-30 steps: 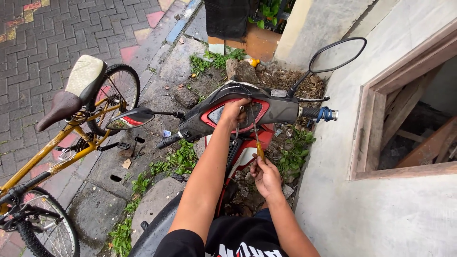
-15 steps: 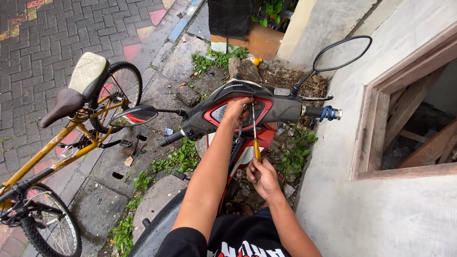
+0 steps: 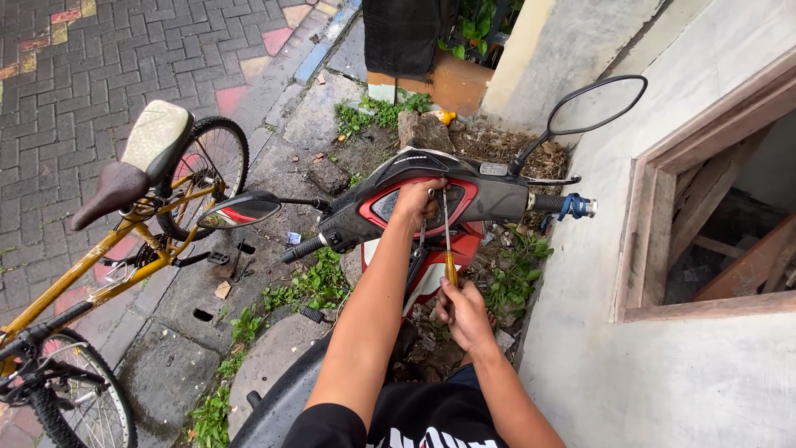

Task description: The person uses a screwdriver to unscrew and remove the front panel of a red scooter's dashboard. They manipulate the tool to loosen fasteners and detach the plastic cover, revealing the internal components.

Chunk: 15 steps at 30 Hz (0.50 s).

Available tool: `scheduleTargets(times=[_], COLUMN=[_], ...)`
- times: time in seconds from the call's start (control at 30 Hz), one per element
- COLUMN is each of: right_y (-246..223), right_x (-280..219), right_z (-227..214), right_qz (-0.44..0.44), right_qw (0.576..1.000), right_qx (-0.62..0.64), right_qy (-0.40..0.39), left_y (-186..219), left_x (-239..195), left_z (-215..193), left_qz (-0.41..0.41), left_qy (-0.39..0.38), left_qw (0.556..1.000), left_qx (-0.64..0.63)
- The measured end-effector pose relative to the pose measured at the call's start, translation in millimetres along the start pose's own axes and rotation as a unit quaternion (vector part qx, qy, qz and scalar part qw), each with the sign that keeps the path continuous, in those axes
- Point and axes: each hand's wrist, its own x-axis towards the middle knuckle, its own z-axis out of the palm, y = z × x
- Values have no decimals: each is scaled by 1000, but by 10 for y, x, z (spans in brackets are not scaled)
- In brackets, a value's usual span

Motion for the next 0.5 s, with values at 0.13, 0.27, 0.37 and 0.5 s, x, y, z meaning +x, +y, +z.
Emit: scheduleTargets(times=[0.13,0.27,0.37,0.5], right_y=[-1,-67,-203,-121], right_x=[-5,-13,-88,28], right_z=[28,92,188,13], right_qz=[-1,28,44,3], right_qw=[1000,998,996,999], right_qx=[-4,47,73,-17], right_qy=[28,8,9,52], left_y=[10,30,21,-261], left_x=[-23,-24,3,389], left_z=[8,-5,-15,-68], left_qz=[0,4,2,21], left_qy=[-10,-7,-6,-3], left_qw=[1000,1000,1000,999], left_qx=[11,14,23,33])
